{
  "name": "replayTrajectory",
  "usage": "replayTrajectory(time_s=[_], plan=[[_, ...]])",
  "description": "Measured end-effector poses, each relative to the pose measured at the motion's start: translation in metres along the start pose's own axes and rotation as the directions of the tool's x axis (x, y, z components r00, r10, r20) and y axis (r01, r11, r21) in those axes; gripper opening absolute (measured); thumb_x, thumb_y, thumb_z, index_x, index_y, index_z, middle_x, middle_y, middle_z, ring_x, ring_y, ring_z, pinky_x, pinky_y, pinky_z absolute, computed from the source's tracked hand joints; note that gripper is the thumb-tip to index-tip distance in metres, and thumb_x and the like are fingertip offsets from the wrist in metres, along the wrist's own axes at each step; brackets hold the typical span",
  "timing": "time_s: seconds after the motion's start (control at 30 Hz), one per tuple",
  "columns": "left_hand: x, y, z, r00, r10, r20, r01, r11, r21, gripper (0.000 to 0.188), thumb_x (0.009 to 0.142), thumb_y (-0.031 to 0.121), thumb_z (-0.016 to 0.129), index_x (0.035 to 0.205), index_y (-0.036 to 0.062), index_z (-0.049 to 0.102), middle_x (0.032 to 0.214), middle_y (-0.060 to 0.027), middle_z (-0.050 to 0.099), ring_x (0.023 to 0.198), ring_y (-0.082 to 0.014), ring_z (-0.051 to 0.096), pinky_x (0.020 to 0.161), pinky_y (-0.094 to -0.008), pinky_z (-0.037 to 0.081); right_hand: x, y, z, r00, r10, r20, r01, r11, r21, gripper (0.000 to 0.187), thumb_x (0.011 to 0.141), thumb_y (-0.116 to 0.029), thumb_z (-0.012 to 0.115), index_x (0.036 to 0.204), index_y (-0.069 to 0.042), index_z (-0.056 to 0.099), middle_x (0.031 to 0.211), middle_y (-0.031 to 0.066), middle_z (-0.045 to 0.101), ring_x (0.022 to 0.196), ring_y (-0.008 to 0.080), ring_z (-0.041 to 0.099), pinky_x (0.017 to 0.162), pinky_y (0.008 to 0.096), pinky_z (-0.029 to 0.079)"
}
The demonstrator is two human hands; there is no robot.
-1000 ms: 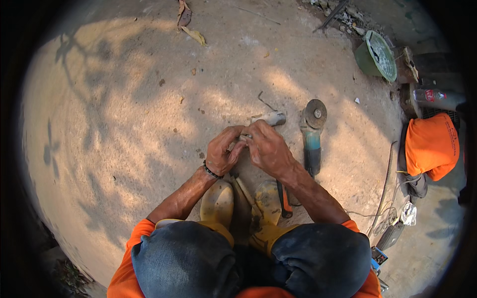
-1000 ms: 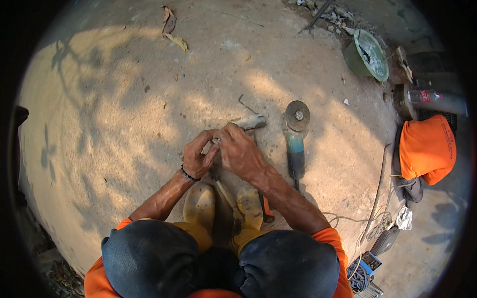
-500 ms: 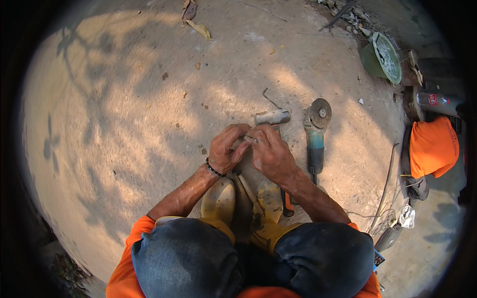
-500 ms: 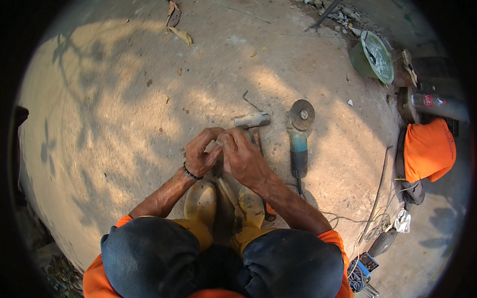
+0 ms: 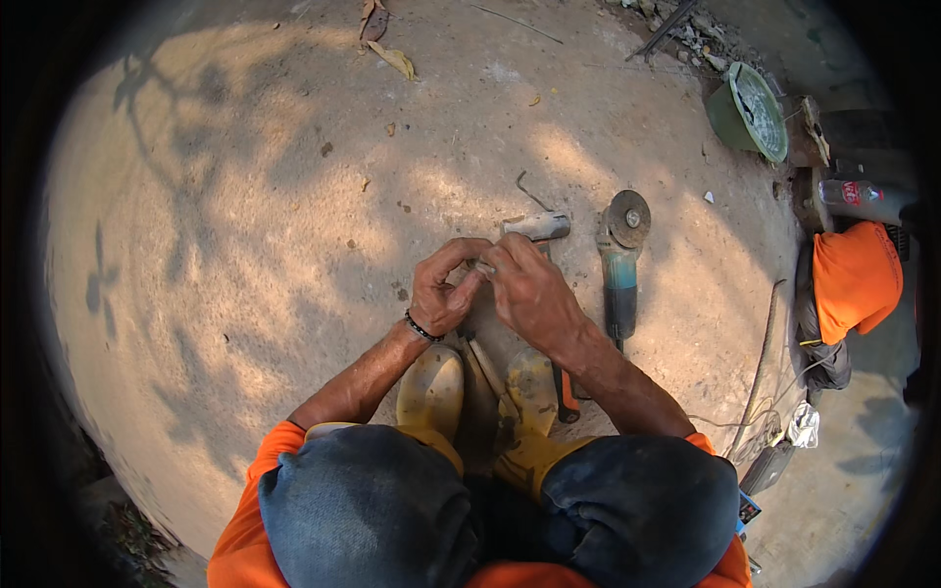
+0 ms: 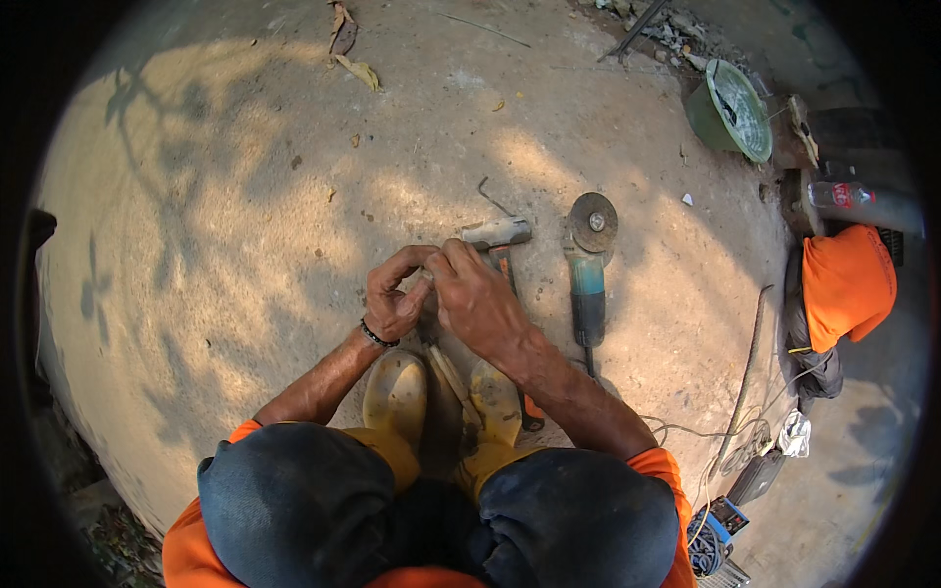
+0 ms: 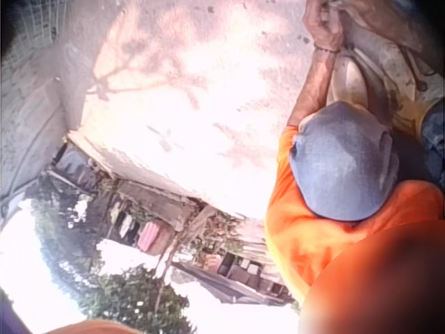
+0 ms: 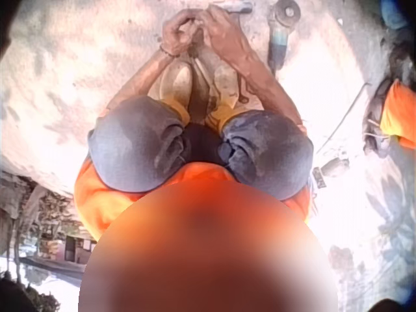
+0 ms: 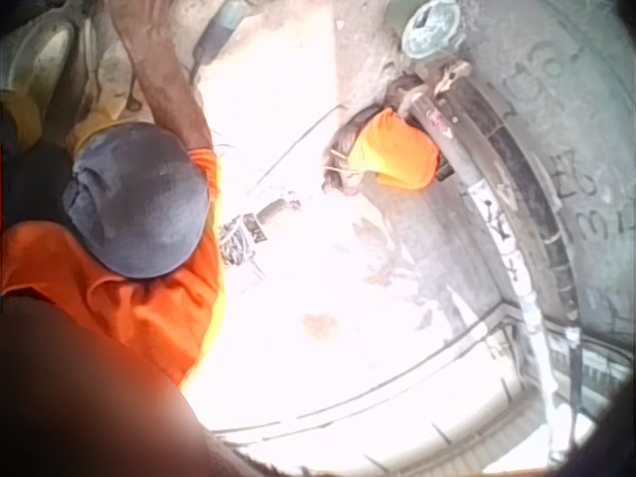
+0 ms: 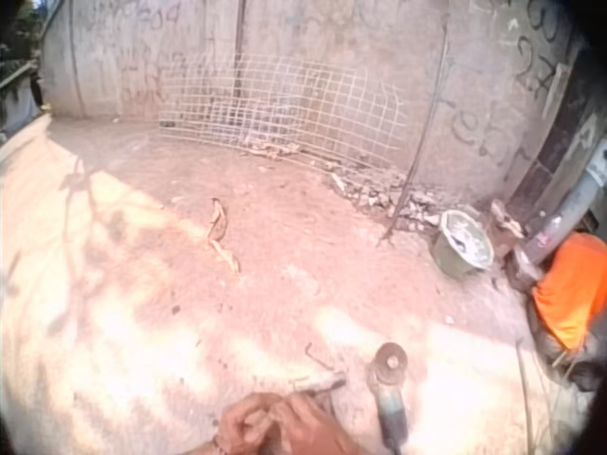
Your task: The person uses a hammer and pliers to insert and secure metal pins into a small white pipe fitting. They repeatedly tap the pins with the hammer, adjust the fitting, and use pliers to manipulate the pins until they are seated.
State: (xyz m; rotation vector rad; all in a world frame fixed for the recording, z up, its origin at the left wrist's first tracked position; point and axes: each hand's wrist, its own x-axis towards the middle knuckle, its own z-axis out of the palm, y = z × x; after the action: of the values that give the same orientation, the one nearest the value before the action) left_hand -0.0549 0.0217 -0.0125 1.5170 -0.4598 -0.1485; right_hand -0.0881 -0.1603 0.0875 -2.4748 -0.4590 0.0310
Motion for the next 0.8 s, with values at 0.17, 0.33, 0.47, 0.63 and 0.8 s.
replayTrajectory(time_s=[0.17,0.33,0.47,0.63,0.8], plan=[[-0.008,-0.001,0.002,0.999,-0.025,-0.03,0.025,1.0,-0.013,0.03,0.097,0.01,0.076,0.125,0.0002,0.074,0.12,-0.0179,0.078,0.108,-0.0299,0.078,0.095,-0.0387,0.061,0.003,-0.009,-0.012,1.0,-0.002,0.026,0.003,1.0,-0.022,0.039,0.087,0.01,0.07,0.125,0.011,0.06,0.114,0.0233,0.06,0.113,0.0398,0.068,0.095,0.0466,0.062],[-0.007,-0.003,0.001,1.0,-0.031,-0.003,0.031,0.996,0.083,0.03,0.096,0.007,0.077,0.124,-0.0008,0.073,0.118,-0.0187,0.078,0.105,-0.03,0.079,0.092,-0.0373,0.062,0.007,-0.014,-0.017,0.997,-0.002,0.075,0.007,0.998,-0.065,0.038,0.087,0.011,0.068,0.124,0.014,0.061,0.115,0.0266,0.064,0.113,0.0413,0.07,0.097,0.047,0.062],[-0.003,-0.002,0.002,1.0,0.024,-0.004,-0.024,0.998,0.051,0.031,0.094,0.003,0.076,0.124,-0.0007,0.073,0.117,-0.018,0.079,0.104,-0.0296,0.079,0.092,-0.0379,0.062,0.011,-0.016,-0.016,0.998,-0.034,0.055,0.038,0.996,-0.083,0.041,0.084,0.009,0.072,0.124,0.014,0.062,0.115,0.0277,0.066,0.113,0.0421,0.07,0.098,0.0477,0.061],[-0.006,0.004,0.004,0.999,-0.046,-0.018,0.046,0.999,0.02,0.032,0.095,0.0,0.073,0.126,-0.0013,0.073,0.117,-0.0183,0.08,0.106,-0.0274,0.079,0.095,-0.0375,0.061,0.013,-0.016,-0.02,0.997,-0.031,0.075,0.036,0.997,-0.066,0.041,0.082,0.008,0.076,0.121,0.014,0.064,0.114,0.0262,0.065,0.113,0.0411,0.07,0.097,0.047,0.061],[-0.011,0.008,0.005,0.995,-0.056,-0.078,0.05,0.995,-0.084,0.029,0.099,-0.004,0.068,0.128,-0.0019,0.073,0.119,-0.0158,0.081,0.11,-0.0232,0.078,0.098,-0.0376,0.06,0.018,-0.021,-0.019,0.995,-0.037,0.093,0.045,0.995,-0.085,0.037,0.083,0.011,0.072,0.12,0.013,0.065,0.114,0.0249,0.064,0.112,0.0404,0.069,0.096,0.0469,0.061]])
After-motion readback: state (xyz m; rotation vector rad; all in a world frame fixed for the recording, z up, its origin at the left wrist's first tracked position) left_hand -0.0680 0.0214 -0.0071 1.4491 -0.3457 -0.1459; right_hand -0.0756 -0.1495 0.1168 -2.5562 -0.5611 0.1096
